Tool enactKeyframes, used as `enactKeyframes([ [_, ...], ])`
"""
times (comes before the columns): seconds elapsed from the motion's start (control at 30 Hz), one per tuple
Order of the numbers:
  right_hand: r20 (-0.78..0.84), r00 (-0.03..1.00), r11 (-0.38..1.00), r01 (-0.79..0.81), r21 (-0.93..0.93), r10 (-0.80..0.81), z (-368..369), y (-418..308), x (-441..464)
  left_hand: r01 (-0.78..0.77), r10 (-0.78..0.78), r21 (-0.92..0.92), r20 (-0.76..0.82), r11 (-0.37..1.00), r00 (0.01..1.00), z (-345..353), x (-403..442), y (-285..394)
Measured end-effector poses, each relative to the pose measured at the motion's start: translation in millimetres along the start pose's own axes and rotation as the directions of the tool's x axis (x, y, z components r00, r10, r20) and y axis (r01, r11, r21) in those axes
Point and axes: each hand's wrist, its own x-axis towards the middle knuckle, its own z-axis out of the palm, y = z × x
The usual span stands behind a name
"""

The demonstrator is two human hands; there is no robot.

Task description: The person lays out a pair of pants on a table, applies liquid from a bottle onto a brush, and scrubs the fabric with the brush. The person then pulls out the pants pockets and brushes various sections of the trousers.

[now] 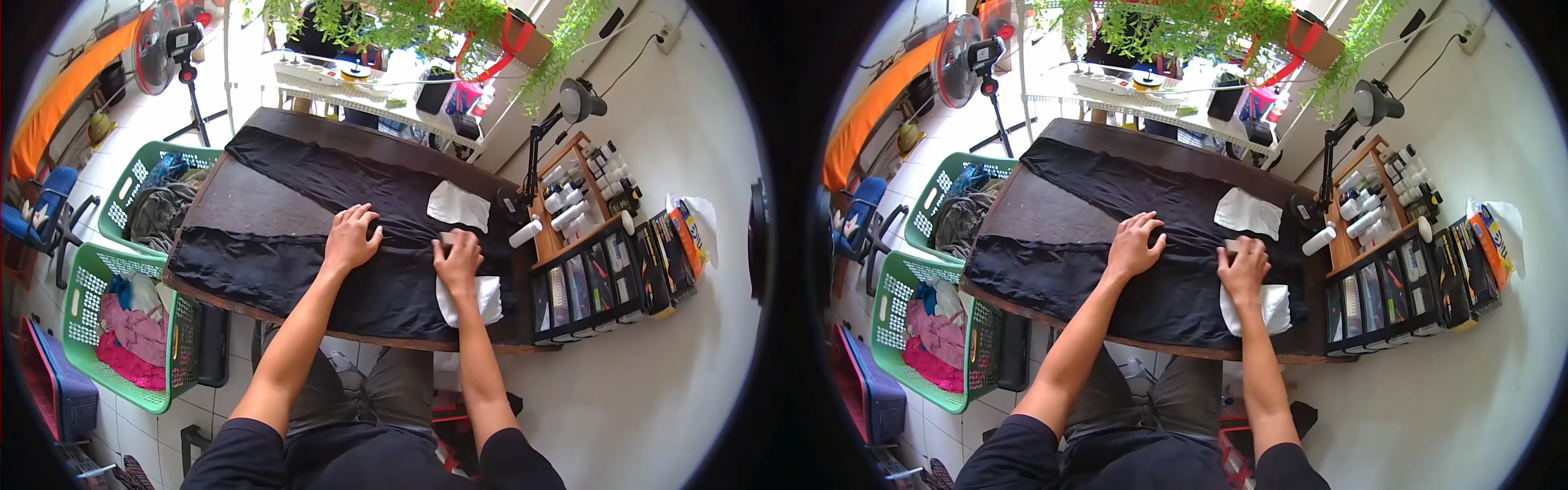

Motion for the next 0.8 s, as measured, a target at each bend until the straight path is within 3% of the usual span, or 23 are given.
enactKeyframes([
  [0.13,-0.057,0.982,0.981,-0.183,-0.065,0.179,8.2,1.1,15.7,0.015,-0.015,-0.013,-0.018,1.000,1.000,-2.1,2.4,-1.5],
  [0.27,0.008,0.994,0.993,-0.104,-0.060,0.105,7.0,3.1,13.6,-0.012,0.011,-0.036,-0.027,0.999,1.000,-0.6,1.6,-2.1],
  [0.43,-0.037,0.999,0.997,-0.033,-0.069,0.030,-7.1,-16.5,13.3,0.009,-0.009,-0.033,0.010,0.999,1.000,-0.7,1.6,-2.3],
  [0.5,0.013,0.961,0.960,0.277,-0.024,-0.277,-20.2,-21.7,3.6,-0.007,0.007,-0.034,0.003,0.999,1.000,-1.7,6.0,-2.0],
  [0.53,0.014,0.965,0.964,0.264,-0.028,-0.264,-17.8,-7.4,3.7,-0.013,0.013,-0.036,0.000,0.999,1.000,-1.3,5.2,-2.4],
  [0.6,0.083,0.976,0.980,-0.197,-0.035,0.200,-13.9,31.1,5.9,-0.022,0.021,-0.039,-0.005,0.999,1.000,-0.8,0.6,-2.6],
  [0.8,0.000,0.980,0.969,-0.196,-0.149,0.198,-26.1,53.6,1.3,-0.026,0.026,-0.036,0.005,0.999,1.000,-2.4,4.3,-0.3],
])
